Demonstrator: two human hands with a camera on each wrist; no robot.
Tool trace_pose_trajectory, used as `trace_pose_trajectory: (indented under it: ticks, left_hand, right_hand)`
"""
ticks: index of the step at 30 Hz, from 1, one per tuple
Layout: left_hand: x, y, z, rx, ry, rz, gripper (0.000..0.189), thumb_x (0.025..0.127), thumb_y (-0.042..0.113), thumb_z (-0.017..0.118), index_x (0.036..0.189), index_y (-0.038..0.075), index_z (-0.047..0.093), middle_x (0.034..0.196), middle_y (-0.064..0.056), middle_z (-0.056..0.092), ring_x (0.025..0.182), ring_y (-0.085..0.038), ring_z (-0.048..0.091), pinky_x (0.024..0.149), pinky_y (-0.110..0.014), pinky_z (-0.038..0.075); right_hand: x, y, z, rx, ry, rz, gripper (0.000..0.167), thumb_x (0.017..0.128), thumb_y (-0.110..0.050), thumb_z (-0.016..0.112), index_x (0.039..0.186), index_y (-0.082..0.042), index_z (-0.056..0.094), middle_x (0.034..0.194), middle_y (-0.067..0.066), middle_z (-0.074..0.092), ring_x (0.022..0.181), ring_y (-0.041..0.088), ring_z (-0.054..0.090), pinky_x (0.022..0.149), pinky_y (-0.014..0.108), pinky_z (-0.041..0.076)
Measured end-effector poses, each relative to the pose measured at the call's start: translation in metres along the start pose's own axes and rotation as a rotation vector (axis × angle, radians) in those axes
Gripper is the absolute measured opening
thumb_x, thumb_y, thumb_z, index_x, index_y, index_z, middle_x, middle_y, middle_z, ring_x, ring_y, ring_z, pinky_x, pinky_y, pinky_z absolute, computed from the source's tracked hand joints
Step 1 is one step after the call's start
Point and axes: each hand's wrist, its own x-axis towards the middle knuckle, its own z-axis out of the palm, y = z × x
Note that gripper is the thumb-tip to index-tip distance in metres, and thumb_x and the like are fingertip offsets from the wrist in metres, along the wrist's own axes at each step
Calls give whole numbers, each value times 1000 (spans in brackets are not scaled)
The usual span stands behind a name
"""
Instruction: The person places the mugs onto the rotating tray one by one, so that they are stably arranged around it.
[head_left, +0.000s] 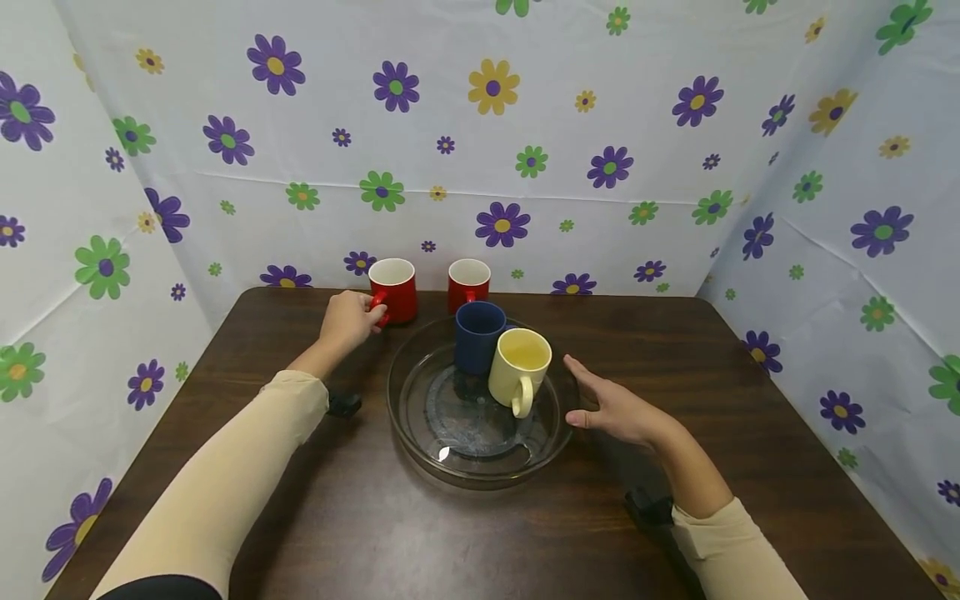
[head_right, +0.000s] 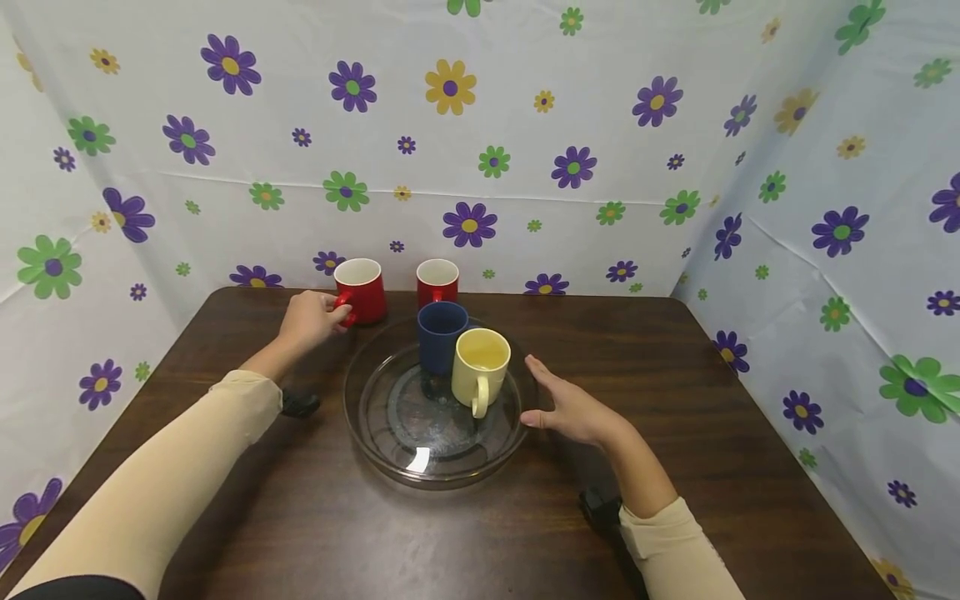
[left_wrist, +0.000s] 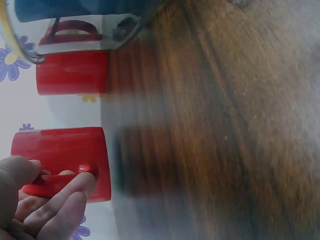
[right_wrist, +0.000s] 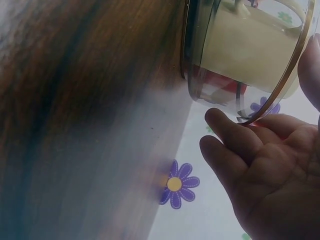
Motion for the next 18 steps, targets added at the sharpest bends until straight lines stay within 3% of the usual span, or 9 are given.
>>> trace_pose_trajectory:
  ticks: [18]
  left_hand:
    - [-20,-5,-26,24,-8,75,32,102,20,64,115,-8,72,95,-21,76,82,-36,75,62,-23,56]
  right_hand:
    - [-2,-1,-1,-14,-1,4,95,97,-32,70,163,-7,8,169,18,5,152,46,12,117,66,17]
